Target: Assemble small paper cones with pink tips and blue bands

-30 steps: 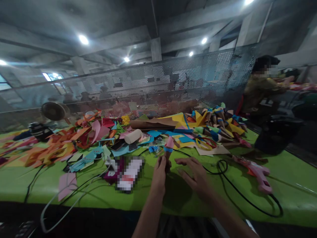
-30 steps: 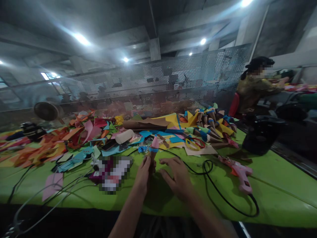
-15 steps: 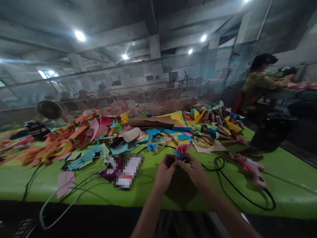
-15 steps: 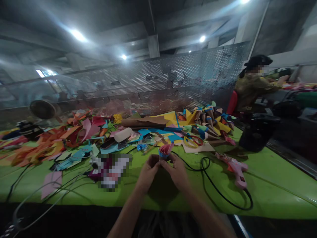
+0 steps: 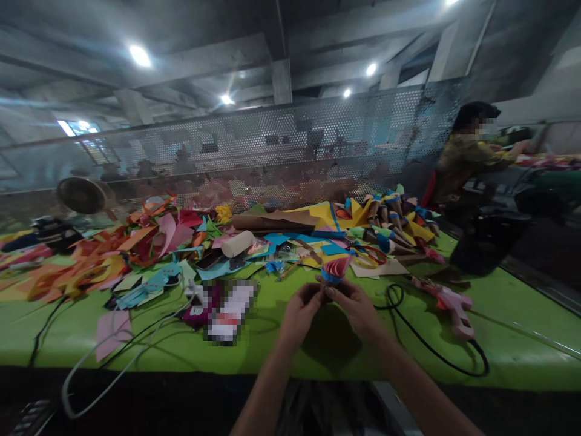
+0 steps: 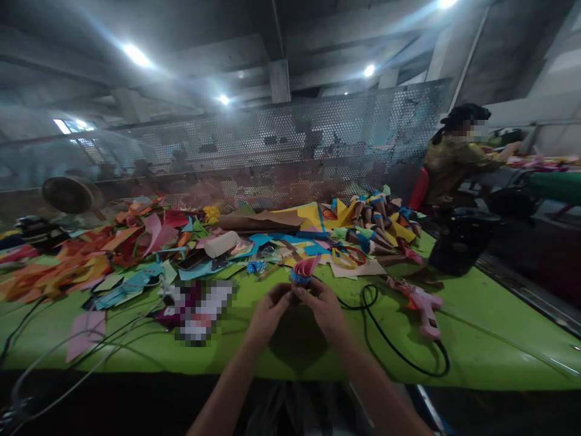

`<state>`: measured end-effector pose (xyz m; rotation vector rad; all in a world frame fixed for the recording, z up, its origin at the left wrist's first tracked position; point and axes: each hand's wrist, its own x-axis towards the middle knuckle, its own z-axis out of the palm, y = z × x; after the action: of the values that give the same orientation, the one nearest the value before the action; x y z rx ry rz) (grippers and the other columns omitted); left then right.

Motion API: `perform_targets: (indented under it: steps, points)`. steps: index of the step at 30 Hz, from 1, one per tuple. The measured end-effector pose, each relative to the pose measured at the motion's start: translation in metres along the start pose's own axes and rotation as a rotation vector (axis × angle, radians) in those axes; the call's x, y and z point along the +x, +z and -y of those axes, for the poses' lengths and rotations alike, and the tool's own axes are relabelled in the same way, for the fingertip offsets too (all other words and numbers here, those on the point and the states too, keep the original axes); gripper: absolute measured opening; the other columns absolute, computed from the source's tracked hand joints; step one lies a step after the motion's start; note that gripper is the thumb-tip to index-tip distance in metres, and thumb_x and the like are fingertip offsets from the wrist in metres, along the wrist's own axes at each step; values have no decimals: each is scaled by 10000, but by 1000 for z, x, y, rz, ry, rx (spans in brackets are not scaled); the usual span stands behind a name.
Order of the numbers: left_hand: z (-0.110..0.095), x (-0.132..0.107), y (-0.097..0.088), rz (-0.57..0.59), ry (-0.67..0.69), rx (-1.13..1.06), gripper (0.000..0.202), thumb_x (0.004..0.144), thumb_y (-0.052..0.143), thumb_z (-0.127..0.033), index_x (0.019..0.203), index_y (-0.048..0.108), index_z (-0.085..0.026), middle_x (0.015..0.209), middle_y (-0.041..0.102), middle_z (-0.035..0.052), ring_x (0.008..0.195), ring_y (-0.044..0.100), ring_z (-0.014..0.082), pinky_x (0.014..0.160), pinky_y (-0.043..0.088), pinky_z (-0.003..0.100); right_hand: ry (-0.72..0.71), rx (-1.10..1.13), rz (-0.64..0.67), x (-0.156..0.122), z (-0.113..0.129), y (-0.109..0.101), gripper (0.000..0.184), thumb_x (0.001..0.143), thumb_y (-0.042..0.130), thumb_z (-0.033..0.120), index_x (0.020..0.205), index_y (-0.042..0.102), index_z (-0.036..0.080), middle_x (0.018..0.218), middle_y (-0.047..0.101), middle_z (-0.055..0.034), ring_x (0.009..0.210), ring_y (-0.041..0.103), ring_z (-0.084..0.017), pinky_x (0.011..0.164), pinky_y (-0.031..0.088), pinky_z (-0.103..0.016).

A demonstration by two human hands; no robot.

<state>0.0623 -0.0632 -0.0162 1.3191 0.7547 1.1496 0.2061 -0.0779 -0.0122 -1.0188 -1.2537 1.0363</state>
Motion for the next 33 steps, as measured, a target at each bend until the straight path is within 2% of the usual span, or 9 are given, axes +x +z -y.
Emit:
perform_targets:
  steps: [5, 7, 9, 11, 12, 15, 17, 20, 33]
  points:
    - [-2, -1, -2, 24, -104, -141, 376, 730, 754, -497, 888, 721, -158, 837, 714, 47, 828, 635, 201, 824, 466, 306, 49, 94, 127, -2, 7, 2, 401, 794, 687, 548, 1036, 724, 230, 1039, 742, -71, 960, 676, -263, 924, 509, -437]
    - [-1, -1, -4, -36, -104, -180, 378, 697, 785, -486, 866, 704, -157, 801, 707, 36, 790, 634, 187, 805, 468, 297, 15, -19, 84, -3, 7, 2, 400, 817, 661, 541, 1064, 710, 231, 1046, 736, -74, 933, 675, -264, 898, 516, -444]
    - [-1, 0, -5, -116, -108, -205, 380, 684, 795, -481, 855, 679, -162, 762, 704, 29, 758, 640, 179, 796, 469, 297, -85, -233, -62, -4, 7, 0, 391, 831, 643, 527, 1085, 690, 234, 1038, 729, -79, 917, 667, -271, 855, 520, -445]
    - [-1, 2, -7, -176, -121, -208, 384, 695, 784, -486, 867, 665, -165, 746, 710, 34, 739, 648, 178, 785, 466, 298, -259, -447, -216, -7, 8, -2, 309, 866, 612, 478, 1051, 675, 238, 1055, 718, -86, 970, 646, -279, 867, 495, -448]
    - [-2, 2, -7, -194, -126, -204, 386, 697, 781, -488, 868, 663, -163, 742, 713, 39, 732, 650, 178, 775, 463, 296, -362, -527, -242, -9, 8, -3, 256, 895, 586, 436, 1047, 661, 245, 1094, 709, -87, 1028, 630, -280, 898, 473, -450]
    - [-4, 4, -8, -207, -116, -199, 410, 668, 794, -507, 830, 668, -151, 706, 710, 49, 682, 633, 171, 717, 444, 282, -596, -715, -135, -14, 12, -1, 180, 942, 529, 313, 1097, 605, 260, 1310, 624, -87, 1183, 571, -269, 960, 409, -451]
    - [-5, 4, -8, -192, -100, -217, 436, 634, 812, -522, 805, 673, -146, 678, 701, 47, 650, 616, 165, 684, 430, 276, -659, -812, -46, -17, 14, 1, 194, 949, 519, 270, 1137, 567, 261, 1400, 559, -90, 1221, 549, -259, 968, 387, -449]
    - [-6, 4, -7, -165, -90, -255, 459, 611, 824, -534, 797, 681, -139, 678, 695, 50, 655, 620, 172, 680, 432, 277, -673, -917, 6, -18, 14, 5, 202, 951, 514, 263, 1152, 539, 259, 1438, 524, -93, 1207, 551, -250, 972, 375, -446]
    - [-7, 2, -7, -169, -71, -199, 407, 662, 803, -503, 809, 665, -149, 689, 678, 39, 674, 632, 190, 691, 460, 293, -639, -1139, -36, -18, 12, 10, 232, 945, 513, 326, 1163, 563, 265, 1434, 535, -51, 1115, 550, -269, 908, 391, -428]
